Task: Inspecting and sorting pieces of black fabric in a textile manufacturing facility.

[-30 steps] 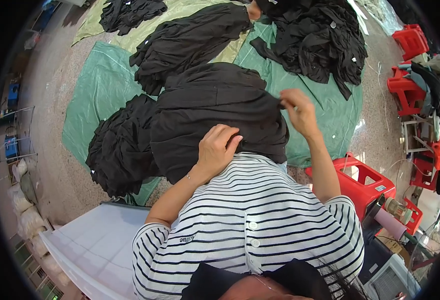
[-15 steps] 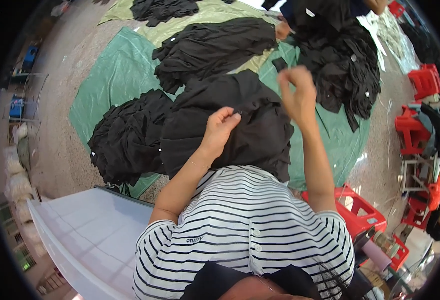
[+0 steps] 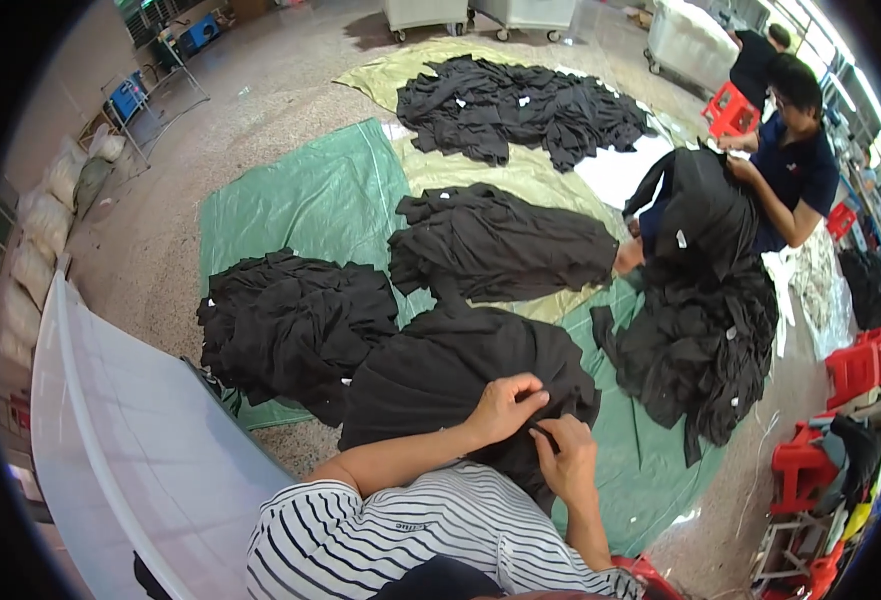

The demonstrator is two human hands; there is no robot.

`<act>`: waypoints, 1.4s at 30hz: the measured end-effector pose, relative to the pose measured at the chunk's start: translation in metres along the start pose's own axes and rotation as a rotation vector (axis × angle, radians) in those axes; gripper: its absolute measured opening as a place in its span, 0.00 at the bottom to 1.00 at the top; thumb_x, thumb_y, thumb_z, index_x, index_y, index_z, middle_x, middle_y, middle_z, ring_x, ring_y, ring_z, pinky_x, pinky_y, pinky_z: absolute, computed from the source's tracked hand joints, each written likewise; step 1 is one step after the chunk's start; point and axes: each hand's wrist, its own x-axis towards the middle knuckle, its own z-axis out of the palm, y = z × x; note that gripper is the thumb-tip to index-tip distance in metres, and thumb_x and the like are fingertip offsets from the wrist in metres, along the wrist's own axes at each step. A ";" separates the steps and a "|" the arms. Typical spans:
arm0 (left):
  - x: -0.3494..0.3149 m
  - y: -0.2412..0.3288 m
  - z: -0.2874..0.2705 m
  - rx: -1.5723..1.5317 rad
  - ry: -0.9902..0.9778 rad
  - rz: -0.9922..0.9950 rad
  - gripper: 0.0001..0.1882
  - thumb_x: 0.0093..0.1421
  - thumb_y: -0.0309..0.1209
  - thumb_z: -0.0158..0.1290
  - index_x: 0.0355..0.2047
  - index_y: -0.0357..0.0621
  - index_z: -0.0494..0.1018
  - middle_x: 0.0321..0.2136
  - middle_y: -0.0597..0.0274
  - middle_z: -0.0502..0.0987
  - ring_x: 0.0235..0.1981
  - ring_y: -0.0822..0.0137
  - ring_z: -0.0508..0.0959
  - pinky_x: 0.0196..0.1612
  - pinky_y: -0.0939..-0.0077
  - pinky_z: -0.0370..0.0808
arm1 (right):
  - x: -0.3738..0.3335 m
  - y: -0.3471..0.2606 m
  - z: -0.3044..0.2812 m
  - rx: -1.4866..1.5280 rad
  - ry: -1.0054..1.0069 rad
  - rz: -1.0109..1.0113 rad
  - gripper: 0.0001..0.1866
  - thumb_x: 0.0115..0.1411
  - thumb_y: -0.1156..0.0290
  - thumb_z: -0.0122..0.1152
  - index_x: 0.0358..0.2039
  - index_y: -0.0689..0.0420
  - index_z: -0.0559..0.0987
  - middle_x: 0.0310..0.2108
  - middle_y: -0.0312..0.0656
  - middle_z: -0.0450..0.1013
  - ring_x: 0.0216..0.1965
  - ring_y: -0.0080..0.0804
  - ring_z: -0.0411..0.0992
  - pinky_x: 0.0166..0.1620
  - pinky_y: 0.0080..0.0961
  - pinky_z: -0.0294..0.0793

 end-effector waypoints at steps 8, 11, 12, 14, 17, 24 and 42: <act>0.007 -0.013 -0.025 -0.292 -0.371 -0.244 0.09 0.58 0.28 0.60 0.32 0.33 0.79 0.25 0.68 0.78 0.28 0.82 0.73 0.32 0.85 0.71 | 0.004 0.003 0.008 0.123 0.121 0.083 0.07 0.46 0.81 0.66 0.29 0.61 0.79 0.26 0.45 0.72 0.27 0.42 0.72 0.31 0.32 0.71; 0.002 -0.017 -0.018 0.159 -0.077 -0.116 0.12 0.56 0.34 0.61 0.29 0.35 0.79 0.21 0.62 0.79 0.23 0.78 0.75 0.29 0.80 0.72 | 0.003 -0.008 0.009 0.126 -0.055 -0.061 0.08 0.46 0.81 0.67 0.30 0.61 0.79 0.27 0.45 0.73 0.27 0.40 0.73 0.32 0.30 0.72; 0.002 -0.016 -0.015 0.178 -0.074 -0.076 0.12 0.55 0.35 0.61 0.29 0.36 0.79 0.20 0.60 0.79 0.22 0.77 0.75 0.29 0.79 0.73 | 0.004 -0.011 0.010 0.095 -0.110 -0.078 0.08 0.46 0.80 0.67 0.30 0.61 0.79 0.27 0.45 0.73 0.27 0.41 0.73 0.31 0.30 0.72; 0.003 -0.010 -0.016 0.132 -0.195 -0.113 0.11 0.57 0.34 0.61 0.30 0.36 0.80 0.22 0.62 0.80 0.25 0.78 0.76 0.31 0.80 0.72 | 0.005 0.002 0.017 0.153 -0.017 -0.010 0.08 0.48 0.81 0.66 0.30 0.62 0.79 0.27 0.46 0.73 0.27 0.40 0.73 0.30 0.29 0.72; 0.009 -0.018 -0.025 -0.287 -0.293 -0.308 0.09 0.59 0.30 0.59 0.31 0.35 0.80 0.25 0.67 0.80 0.28 0.80 0.75 0.33 0.83 0.71 | 0.006 0.005 0.018 0.124 0.104 0.046 0.07 0.50 0.80 0.65 0.31 0.60 0.79 0.28 0.45 0.73 0.27 0.44 0.74 0.30 0.33 0.73; 0.007 -0.012 -0.033 -0.151 -0.427 -0.297 0.08 0.60 0.28 0.58 0.33 0.34 0.80 0.27 0.71 0.78 0.29 0.82 0.71 0.35 0.86 0.69 | 0.003 0.011 0.026 0.112 0.209 0.081 0.07 0.49 0.82 0.66 0.30 0.61 0.80 0.26 0.44 0.74 0.25 0.40 0.74 0.29 0.30 0.73; -0.015 -0.018 -0.035 0.052 -0.439 -0.054 0.13 0.59 0.32 0.60 0.39 0.34 0.78 0.30 0.60 0.81 0.33 0.77 0.77 0.37 0.80 0.73 | -0.009 0.020 0.035 0.299 0.188 0.188 0.05 0.49 0.83 0.64 0.28 0.64 0.78 0.26 0.44 0.74 0.28 0.34 0.73 0.33 0.25 0.71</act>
